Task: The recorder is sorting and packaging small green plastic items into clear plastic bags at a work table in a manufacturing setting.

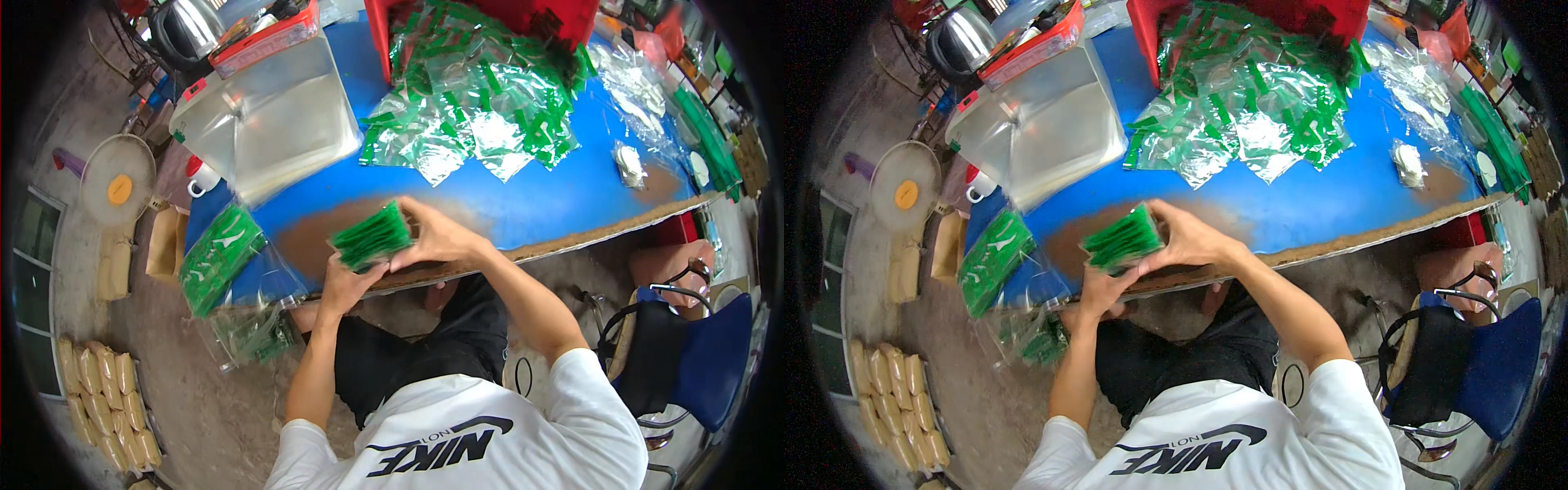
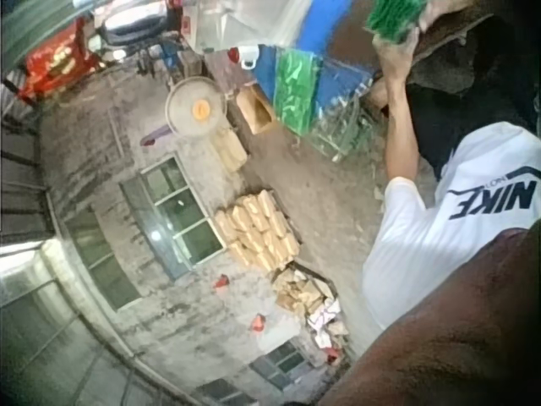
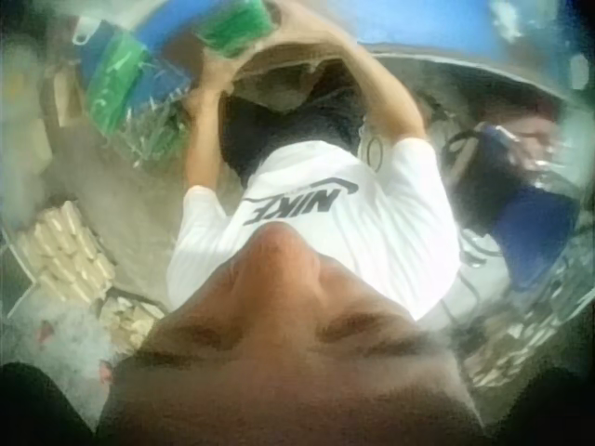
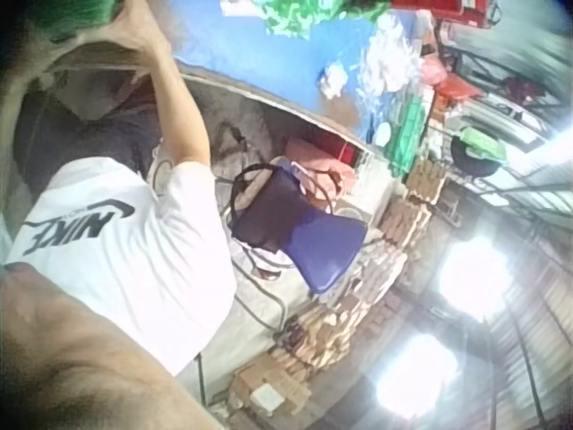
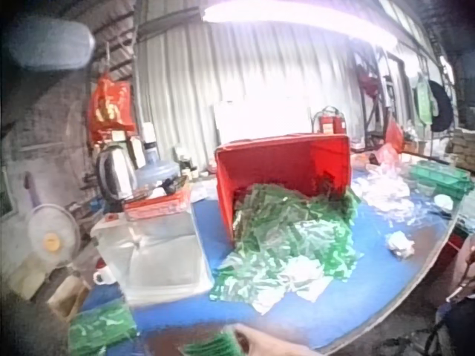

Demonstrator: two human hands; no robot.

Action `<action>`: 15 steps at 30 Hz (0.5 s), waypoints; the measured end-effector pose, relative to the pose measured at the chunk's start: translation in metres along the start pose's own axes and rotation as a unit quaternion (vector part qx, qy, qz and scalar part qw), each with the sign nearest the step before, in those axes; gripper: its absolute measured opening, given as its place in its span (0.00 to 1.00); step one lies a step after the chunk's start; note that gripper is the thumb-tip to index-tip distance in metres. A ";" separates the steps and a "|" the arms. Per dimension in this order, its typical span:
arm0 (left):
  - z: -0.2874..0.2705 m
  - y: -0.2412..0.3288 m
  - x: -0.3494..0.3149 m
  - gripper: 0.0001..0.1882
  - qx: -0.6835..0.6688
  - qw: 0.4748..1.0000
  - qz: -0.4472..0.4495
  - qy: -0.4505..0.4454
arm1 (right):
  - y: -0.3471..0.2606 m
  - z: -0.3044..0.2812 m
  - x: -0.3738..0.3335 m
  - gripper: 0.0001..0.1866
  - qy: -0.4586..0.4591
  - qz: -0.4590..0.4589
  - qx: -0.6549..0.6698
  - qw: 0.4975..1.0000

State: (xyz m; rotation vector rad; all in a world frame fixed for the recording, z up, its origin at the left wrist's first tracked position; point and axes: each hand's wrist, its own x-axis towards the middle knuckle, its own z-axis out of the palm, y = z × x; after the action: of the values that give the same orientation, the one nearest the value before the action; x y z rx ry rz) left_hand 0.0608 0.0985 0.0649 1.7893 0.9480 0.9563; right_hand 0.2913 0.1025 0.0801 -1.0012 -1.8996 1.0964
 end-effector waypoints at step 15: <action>0.009 -0.007 -0.130 0.31 -0.584 0.736 -0.306 0.155 | 0.026 0.010 -0.025 0.30 0.066 -0.001 -0.467 0.882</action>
State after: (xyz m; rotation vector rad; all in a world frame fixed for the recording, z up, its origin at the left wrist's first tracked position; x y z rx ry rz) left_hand 0.0139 -0.0170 0.0269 0.2112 0.7372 1.0366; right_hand 0.3008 0.0859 0.0484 -1.5119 -2.3249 0.0123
